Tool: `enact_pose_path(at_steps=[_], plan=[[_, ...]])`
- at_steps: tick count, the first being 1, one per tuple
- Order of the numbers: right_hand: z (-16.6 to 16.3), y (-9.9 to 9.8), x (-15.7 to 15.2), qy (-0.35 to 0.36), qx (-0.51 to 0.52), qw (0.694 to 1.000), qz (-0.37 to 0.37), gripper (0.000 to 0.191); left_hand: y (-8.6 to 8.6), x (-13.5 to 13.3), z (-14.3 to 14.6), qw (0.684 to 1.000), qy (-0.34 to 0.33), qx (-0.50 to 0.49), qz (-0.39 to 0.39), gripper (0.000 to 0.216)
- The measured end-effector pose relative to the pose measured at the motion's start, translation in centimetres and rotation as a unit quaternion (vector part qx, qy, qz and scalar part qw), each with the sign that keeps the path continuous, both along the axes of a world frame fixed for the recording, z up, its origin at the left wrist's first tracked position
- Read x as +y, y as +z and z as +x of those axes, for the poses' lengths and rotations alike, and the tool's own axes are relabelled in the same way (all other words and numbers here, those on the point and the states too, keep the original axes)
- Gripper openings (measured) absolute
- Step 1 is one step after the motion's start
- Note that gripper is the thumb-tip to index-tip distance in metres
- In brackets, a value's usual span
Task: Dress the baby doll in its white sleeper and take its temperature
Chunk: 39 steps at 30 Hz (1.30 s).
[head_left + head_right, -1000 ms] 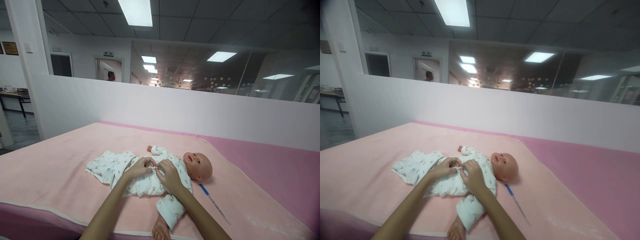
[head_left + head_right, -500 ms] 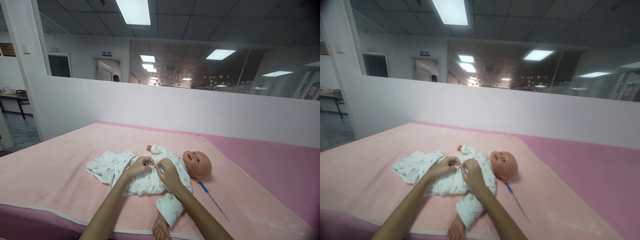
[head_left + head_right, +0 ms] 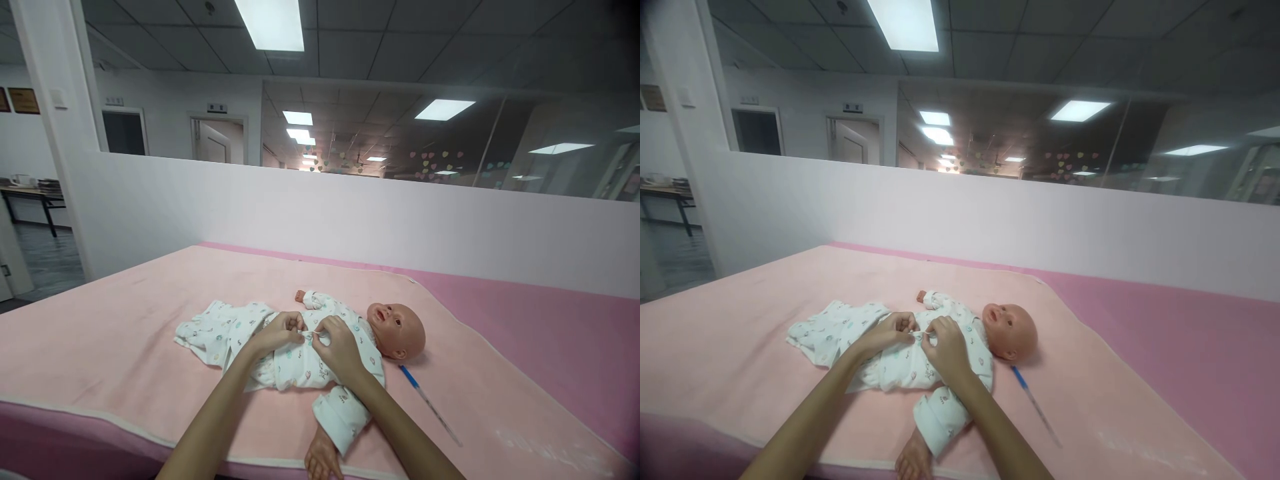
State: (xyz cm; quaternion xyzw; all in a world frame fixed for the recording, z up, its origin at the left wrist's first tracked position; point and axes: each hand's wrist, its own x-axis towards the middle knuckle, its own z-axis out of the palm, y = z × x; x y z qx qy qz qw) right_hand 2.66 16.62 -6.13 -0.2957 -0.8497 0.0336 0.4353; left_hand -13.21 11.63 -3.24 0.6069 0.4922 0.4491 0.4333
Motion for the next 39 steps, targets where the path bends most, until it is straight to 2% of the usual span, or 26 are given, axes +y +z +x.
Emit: enact_pose_path(at_steps=[8,27,30,34,39], plan=[[-0.02,0.03,-0.04,0.007,-0.002,1.0,-0.009,0.011,0.07,0.02,-0.01,0.999,-0.016,-0.044,-0.014,0.027],[0.15,0.32,-0.27,0.007,-0.013,1.0,-0.026,0.009,-0.75,0.45,-0.55,0.991,-0.043,-0.12,-0.035,0.031],[0.13,0.26,-0.23,0.008,-0.011,1.0,-0.025,0.008,-0.76,0.46,-0.58,0.991,-0.046,-0.117,-0.036,0.03],[0.02,0.19,-0.2,0.009,-0.009,1.0,-0.026,0.007,-0.5,0.28,-0.59,0.997,-0.025,-0.073,-0.014,0.016],[0.01,0.16,-0.19,0.012,0.0,1.0,-0.029,0.007,-0.35,0.35,-0.51,0.999,-0.014,-0.046,0.012,0.022]])
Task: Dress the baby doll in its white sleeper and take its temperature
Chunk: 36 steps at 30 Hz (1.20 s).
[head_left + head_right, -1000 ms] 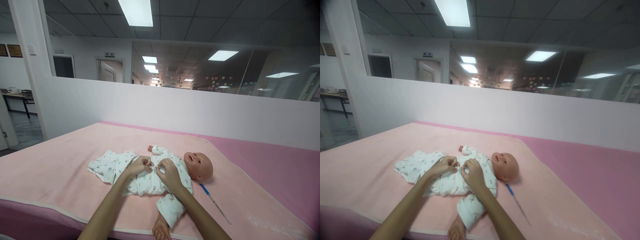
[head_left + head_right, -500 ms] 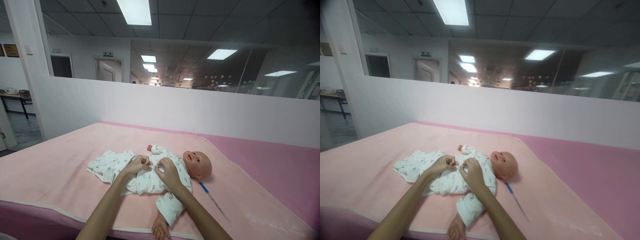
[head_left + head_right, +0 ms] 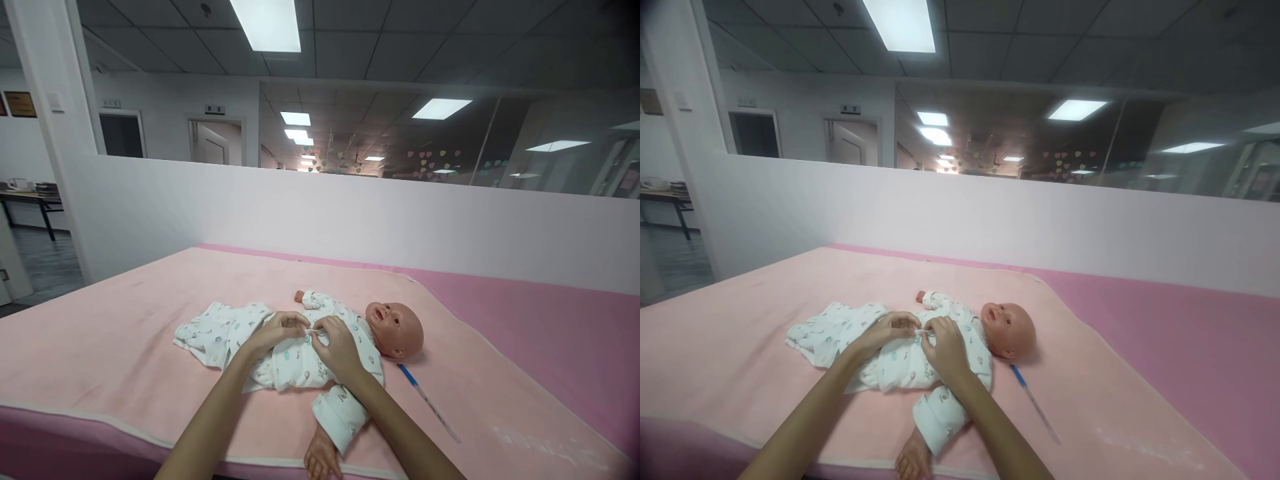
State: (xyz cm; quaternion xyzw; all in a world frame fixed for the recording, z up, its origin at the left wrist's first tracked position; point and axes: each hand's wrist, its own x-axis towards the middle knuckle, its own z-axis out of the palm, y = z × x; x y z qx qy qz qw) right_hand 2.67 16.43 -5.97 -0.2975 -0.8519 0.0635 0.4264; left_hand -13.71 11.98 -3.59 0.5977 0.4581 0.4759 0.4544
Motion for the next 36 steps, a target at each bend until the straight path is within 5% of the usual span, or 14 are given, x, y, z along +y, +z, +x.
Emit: enact_pose_path(at_steps=[12,20,25,28,36], plan=[[0.3,-0.5,0.3,0.082,-0.002,0.995,0.053,0.028,-0.3,0.2,0.4,0.998,0.057,0.035,0.009,0.024],[1.2,0.1,-0.9,0.075,-0.011,0.99,0.118,0.027,-0.6,0.2,0.4,0.998,0.064,0.017,0.012,0.026],[8.6,-0.8,-4.1,-0.113,0.078,0.981,0.139,0.02,-0.6,0.2,0.5,0.996,0.08,0.022,0.016,0.025],[12.1,-1.8,-3.1,-0.243,0.111,0.962,0.054,0.023,-0.2,-0.1,0.7,0.997,0.074,0.031,0.013,0.024],[8.1,3.1,5.0,-0.33,0.124,0.936,-0.008,0.026,-0.4,0.0,0.7,0.997,0.067,0.023,0.016,0.025]])
